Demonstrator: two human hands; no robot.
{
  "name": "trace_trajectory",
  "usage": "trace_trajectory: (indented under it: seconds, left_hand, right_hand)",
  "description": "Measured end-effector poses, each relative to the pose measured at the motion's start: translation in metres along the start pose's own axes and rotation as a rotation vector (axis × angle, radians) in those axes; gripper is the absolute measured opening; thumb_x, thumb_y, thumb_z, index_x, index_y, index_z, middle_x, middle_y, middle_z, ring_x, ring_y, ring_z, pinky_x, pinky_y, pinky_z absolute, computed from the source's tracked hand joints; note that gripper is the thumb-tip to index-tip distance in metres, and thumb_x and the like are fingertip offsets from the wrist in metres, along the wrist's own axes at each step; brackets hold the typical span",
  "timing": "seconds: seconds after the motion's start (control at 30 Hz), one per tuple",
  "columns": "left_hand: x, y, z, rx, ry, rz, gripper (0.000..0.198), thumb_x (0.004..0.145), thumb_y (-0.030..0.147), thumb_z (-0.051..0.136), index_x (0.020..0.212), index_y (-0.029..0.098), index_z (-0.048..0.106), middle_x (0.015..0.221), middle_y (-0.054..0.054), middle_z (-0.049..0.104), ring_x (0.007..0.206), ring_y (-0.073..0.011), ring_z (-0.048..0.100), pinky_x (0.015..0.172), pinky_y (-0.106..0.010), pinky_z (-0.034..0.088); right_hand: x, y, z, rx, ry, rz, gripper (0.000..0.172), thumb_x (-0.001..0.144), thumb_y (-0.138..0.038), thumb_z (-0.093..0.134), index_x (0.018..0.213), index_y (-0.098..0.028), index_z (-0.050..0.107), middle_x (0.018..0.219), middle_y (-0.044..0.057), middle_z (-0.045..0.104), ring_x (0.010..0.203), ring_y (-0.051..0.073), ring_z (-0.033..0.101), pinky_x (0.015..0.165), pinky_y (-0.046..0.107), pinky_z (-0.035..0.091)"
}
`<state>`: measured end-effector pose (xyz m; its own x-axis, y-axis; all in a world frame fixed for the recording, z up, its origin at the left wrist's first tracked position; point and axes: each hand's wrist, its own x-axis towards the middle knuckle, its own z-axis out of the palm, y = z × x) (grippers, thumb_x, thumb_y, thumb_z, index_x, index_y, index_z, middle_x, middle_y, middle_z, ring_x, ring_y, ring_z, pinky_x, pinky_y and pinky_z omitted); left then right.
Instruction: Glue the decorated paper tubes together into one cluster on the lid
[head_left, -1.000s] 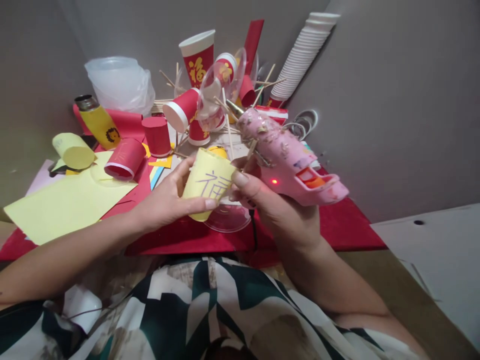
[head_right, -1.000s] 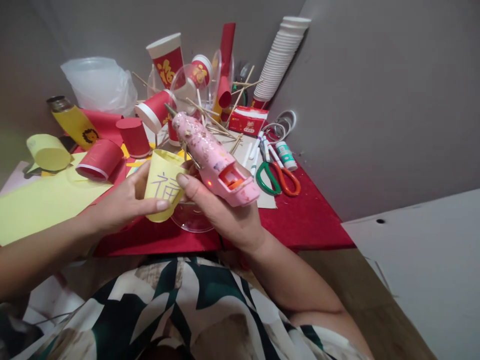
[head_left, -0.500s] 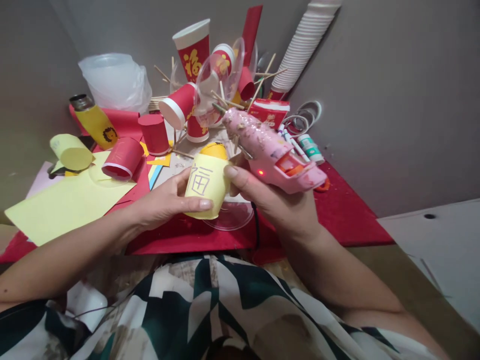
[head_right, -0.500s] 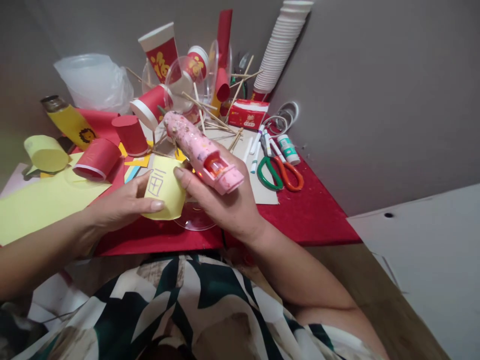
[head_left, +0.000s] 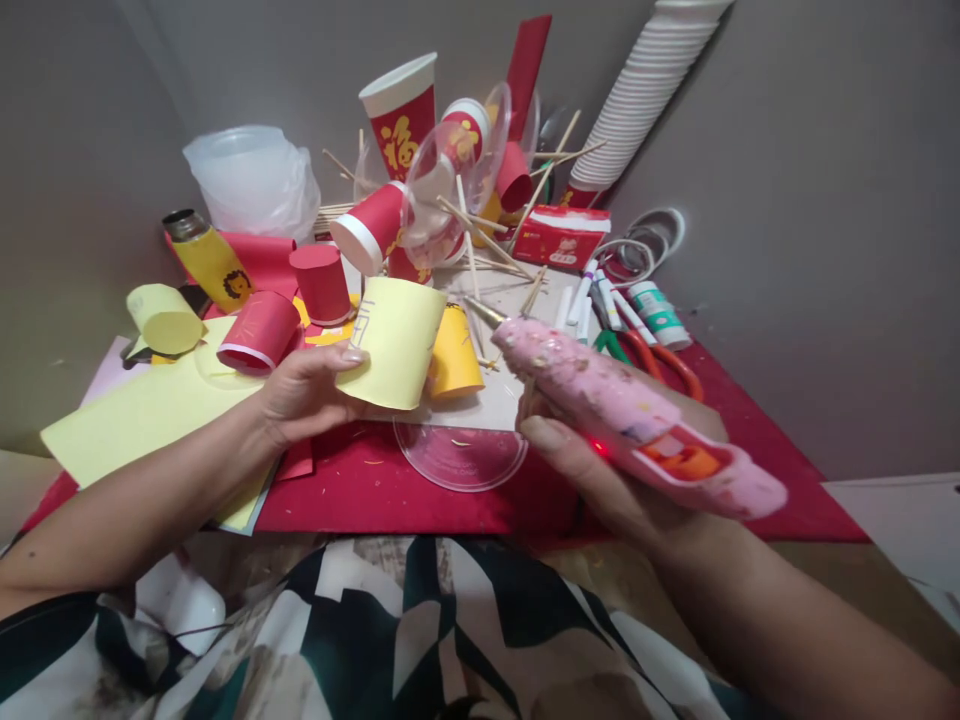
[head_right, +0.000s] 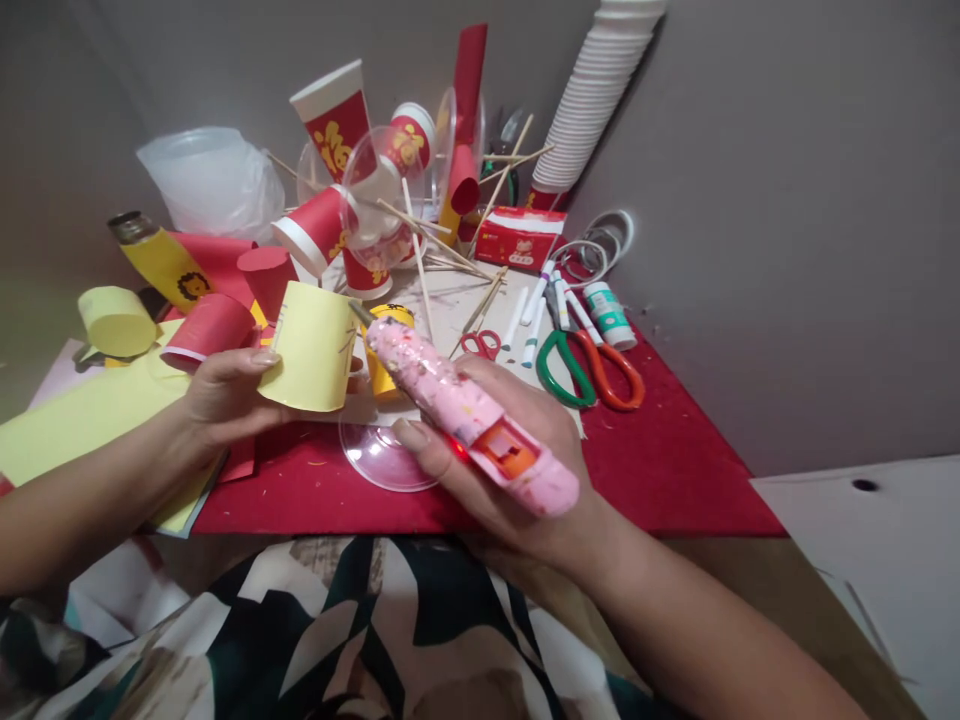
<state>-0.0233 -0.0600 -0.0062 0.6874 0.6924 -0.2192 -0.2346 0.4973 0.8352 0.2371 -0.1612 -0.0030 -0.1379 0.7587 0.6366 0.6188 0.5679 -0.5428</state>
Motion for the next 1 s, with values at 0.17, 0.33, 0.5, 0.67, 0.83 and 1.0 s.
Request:
trace_trajectory:
  seconds: [0.17, 0.33, 0.5, 0.67, 0.83, 1.0]
  left_hand:
    - [0.009, 0.006, 0.0, 0.05, 0.064, 0.02, 0.047, 0.073, 0.035, 0.076, 0.117, 0.017, 0.074, 0.116, -0.012, 0.079, 0.128, -0.0373, 0.067, 0.114, -0.054, 0.052]
    - [0.019, 0.012, 0.005, 0.024, -0.023, 0.049, 0.047, 0.078, 0.042, 0.083, 0.117, 0.017, 0.074, 0.11, -0.008, 0.081, 0.102, -0.0251, 0.078, 0.098, -0.038, 0.061]
    - [0.032, 0.008, 0.011, 0.086, 0.061, 0.061, 0.052, 0.08, 0.052, 0.083, 0.118, 0.018, 0.073, 0.118, -0.011, 0.079, 0.118, -0.0311, 0.073, 0.11, -0.045, 0.055]
    - [0.039, -0.004, 0.007, 0.07, 0.125, 0.071, 0.058, 0.08, 0.057, 0.082, 0.122, 0.019, 0.07, 0.126, -0.014, 0.077, 0.129, -0.0355, 0.067, 0.115, -0.052, 0.051]
    - [0.039, -0.009, 0.005, 0.074, 0.178, 0.083, 0.062, 0.081, 0.057, 0.083, 0.127, 0.019, 0.067, 0.131, -0.016, 0.074, 0.132, -0.0374, 0.065, 0.112, -0.052, 0.054]
    - [0.043, -0.011, 0.003, 0.091, 0.18, 0.12, 0.066, 0.086, 0.064, 0.074, 0.133, 0.019, 0.065, 0.133, -0.017, 0.073, 0.135, -0.0381, 0.063, 0.112, -0.051, 0.054]
  right_hand:
    - [0.011, 0.007, -0.005, 0.007, -0.077, -0.137, 0.012, 0.098, -0.03, 0.066, 0.107, -0.026, 0.072, 0.076, 0.003, 0.072, 0.065, 0.02, 0.069, 0.06, 0.032, 0.058]
    - [0.025, 0.009, -0.008, -0.014, -0.124, -0.153, 0.011, 0.099, -0.031, 0.065, 0.099, -0.023, 0.073, 0.077, 0.005, 0.073, 0.065, 0.019, 0.07, 0.06, 0.031, 0.058]
    - [0.031, 0.015, -0.005, -0.039, -0.126, -0.122, 0.013, 0.1, -0.036, 0.063, 0.099, -0.027, 0.073, 0.077, 0.003, 0.073, 0.065, 0.019, 0.07, 0.058, 0.031, 0.059]
    - [0.035, 0.02, 0.003, -0.006, -0.117, -0.106, 0.014, 0.1, -0.036, 0.063, 0.101, -0.027, 0.073, 0.081, 0.004, 0.074, 0.073, 0.021, 0.073, 0.064, 0.034, 0.062]
    - [0.034, 0.023, 0.012, 0.002, -0.125, -0.04, 0.017, 0.1, -0.04, 0.062, 0.102, -0.027, 0.073, 0.081, 0.004, 0.074, 0.081, 0.024, 0.075, 0.072, 0.038, 0.065]
    - [0.031, 0.027, 0.017, -0.021, -0.108, -0.045, 0.022, 0.101, -0.043, 0.06, 0.098, -0.023, 0.071, 0.08, 0.005, 0.072, 0.077, 0.023, 0.075, 0.07, 0.038, 0.064]
